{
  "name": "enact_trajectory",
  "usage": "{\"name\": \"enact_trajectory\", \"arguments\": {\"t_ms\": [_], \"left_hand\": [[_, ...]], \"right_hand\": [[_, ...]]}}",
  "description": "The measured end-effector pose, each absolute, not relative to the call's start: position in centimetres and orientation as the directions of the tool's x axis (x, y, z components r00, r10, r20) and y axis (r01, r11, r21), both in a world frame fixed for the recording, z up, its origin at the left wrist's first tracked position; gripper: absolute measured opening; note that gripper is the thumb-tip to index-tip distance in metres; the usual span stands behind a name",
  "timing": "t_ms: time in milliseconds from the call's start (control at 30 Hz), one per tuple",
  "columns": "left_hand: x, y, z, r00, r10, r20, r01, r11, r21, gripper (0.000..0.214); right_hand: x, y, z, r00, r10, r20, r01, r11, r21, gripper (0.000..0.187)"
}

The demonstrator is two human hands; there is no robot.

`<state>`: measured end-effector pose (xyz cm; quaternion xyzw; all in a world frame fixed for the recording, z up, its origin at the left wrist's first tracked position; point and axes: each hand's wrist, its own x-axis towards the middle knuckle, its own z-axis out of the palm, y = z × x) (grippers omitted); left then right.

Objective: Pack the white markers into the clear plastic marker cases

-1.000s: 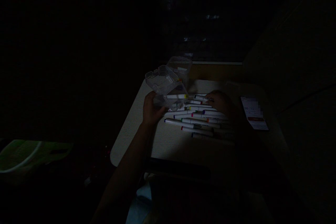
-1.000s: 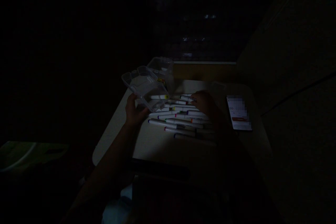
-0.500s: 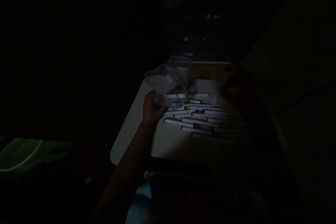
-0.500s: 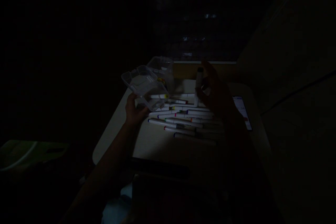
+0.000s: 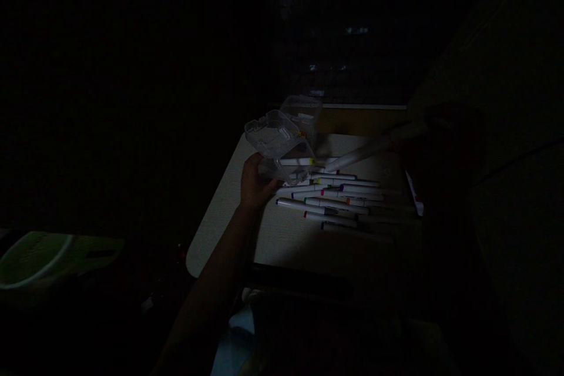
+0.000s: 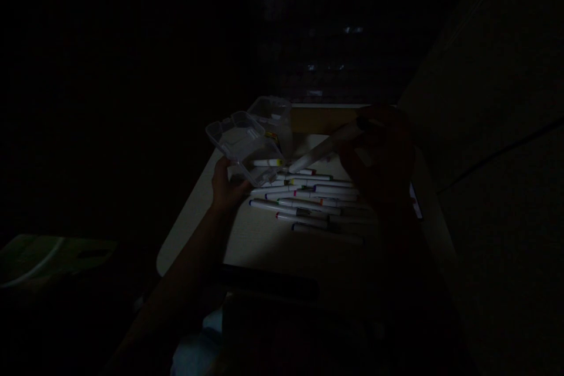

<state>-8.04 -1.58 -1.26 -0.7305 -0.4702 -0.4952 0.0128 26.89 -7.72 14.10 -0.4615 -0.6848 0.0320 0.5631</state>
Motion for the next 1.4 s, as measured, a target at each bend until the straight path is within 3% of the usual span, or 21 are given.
{"name": "enact_trajectory", "arguments": {"t_ms": [100,200,300,533,800,1400], "left_hand": [[-8.1,-1.5,-1.3,0.072,0.675,0.734,0.700,-0.559,0.444,0.074],[-8.1,-1.5,-1.4,0.076,0.682,0.727,0.703,-0.554,0.446,0.077],[-8.2,-1.4,-1.5,0.068,0.676,0.734,0.706,-0.553,0.443,0.078],[-7.9,-1.6,-1.2,0.070,0.676,0.733,0.691,-0.563,0.454,0.075],[-7.8,-1.7,-1.2,0.066,0.662,0.746,0.688,-0.572,0.447,0.075],[-7.8,-1.8,-0.6,0.117,0.650,0.751,0.698,-0.592,0.403,0.074]], "right_hand": [[25.8,-8.3,13.9,0.077,0.627,0.775,0.539,0.628,-0.562,0.046],[23.5,-9.0,13.8,0.114,0.596,0.795,0.589,0.604,-0.537,0.030],[21.4,-9.3,13.6,-0.022,0.636,0.772,0.569,0.643,-0.513,0.020],[20.0,-8.8,13.0,-0.232,0.676,0.700,0.647,0.645,-0.408,0.018],[19.8,-7.9,11.6,-0.363,0.675,0.642,0.604,0.695,-0.389,0.022],[19.6,-7.0,10.1,-0.408,0.635,0.656,0.557,0.742,-0.373,0.017]]}}
